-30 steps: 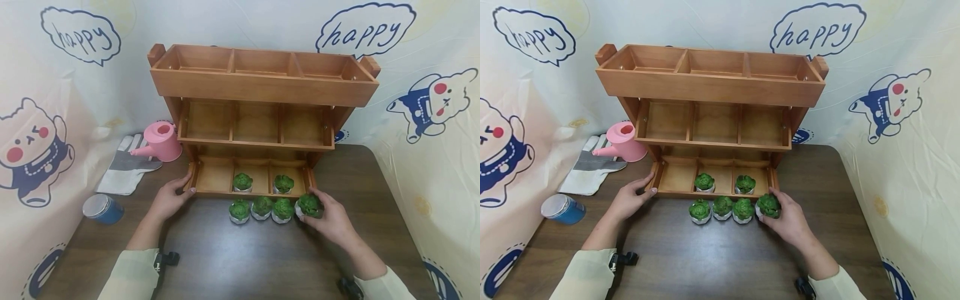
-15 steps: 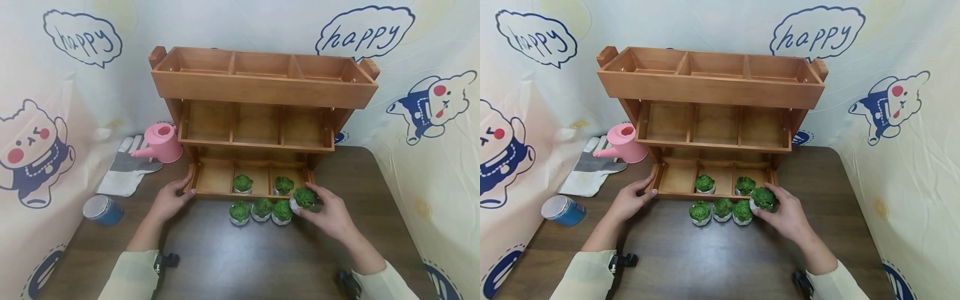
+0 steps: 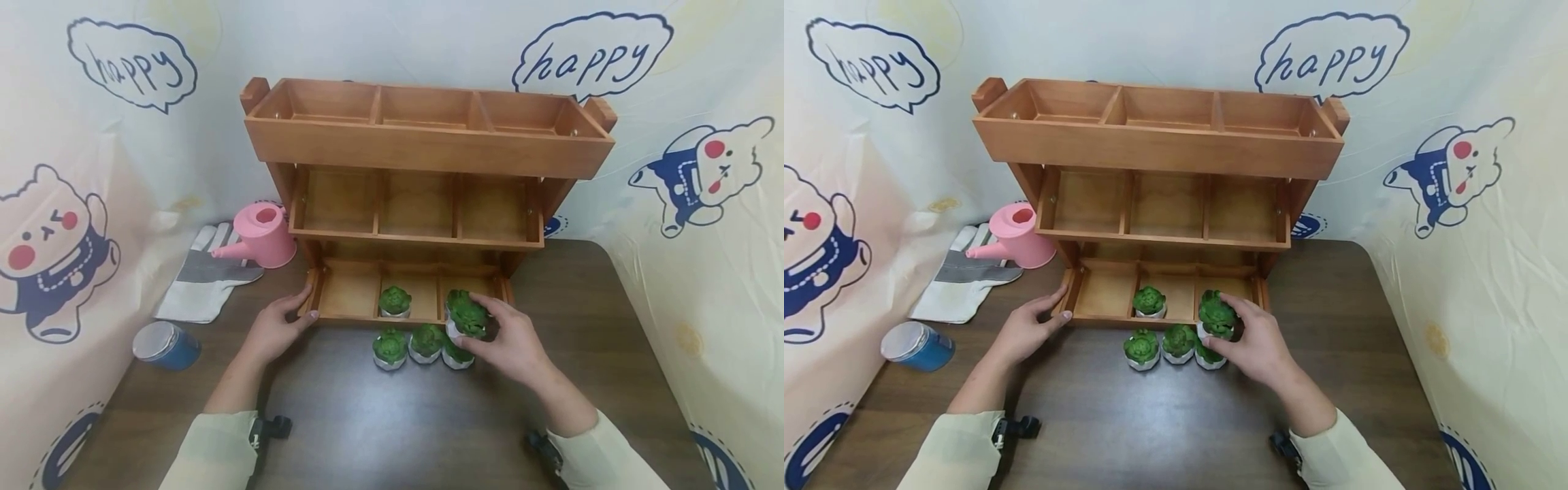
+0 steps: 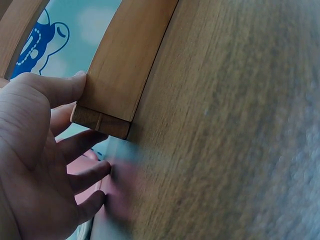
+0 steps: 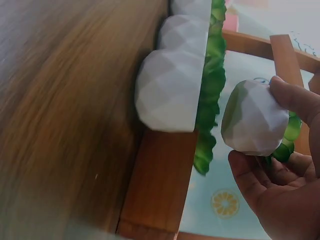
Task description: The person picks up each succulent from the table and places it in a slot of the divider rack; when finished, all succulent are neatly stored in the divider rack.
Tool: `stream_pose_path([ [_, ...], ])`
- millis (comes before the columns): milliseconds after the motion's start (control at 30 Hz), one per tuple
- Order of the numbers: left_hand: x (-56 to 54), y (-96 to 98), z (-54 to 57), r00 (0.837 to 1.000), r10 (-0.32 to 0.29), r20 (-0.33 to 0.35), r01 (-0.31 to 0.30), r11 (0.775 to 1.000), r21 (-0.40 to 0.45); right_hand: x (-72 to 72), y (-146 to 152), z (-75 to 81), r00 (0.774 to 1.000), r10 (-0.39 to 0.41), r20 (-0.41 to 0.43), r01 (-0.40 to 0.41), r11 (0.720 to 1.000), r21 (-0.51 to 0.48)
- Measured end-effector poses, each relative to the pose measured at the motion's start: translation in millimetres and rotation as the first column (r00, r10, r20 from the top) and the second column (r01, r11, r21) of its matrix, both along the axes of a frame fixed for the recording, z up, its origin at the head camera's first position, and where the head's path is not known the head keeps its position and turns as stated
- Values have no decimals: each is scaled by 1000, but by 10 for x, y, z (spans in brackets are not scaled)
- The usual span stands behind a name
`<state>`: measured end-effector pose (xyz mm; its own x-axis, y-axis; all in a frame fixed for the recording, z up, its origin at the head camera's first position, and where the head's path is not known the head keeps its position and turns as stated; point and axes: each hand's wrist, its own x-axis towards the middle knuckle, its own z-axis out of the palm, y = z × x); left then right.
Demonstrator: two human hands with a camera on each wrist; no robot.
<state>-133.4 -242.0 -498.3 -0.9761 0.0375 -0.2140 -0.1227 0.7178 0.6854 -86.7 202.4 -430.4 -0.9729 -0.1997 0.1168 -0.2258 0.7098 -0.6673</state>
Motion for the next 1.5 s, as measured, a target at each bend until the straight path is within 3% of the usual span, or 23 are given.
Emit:
stream_pose_path([
  [400, 22, -5, 0, 1000, -11, -27, 11, 1000, -1, -90, -349, -2, 999, 45, 11, -44, 996, -72],
  [900, 23, 8, 18, 1000, -1, -11, 1, 1000, -13, -199, -805, 9, 996, 91, 18, -90, 994, -61],
  [1200, 19, 27, 40, 1000, -4, -9, 4, 1000, -11, -287, -1065, 15, 986, 163, 31, -160, 984, -84],
  [1500, 15, 25, 48, 1000, -7, -1, 7, 1000, -9, -339, -1275, 0, 983, 181, 33, -179, 983, -45],
])
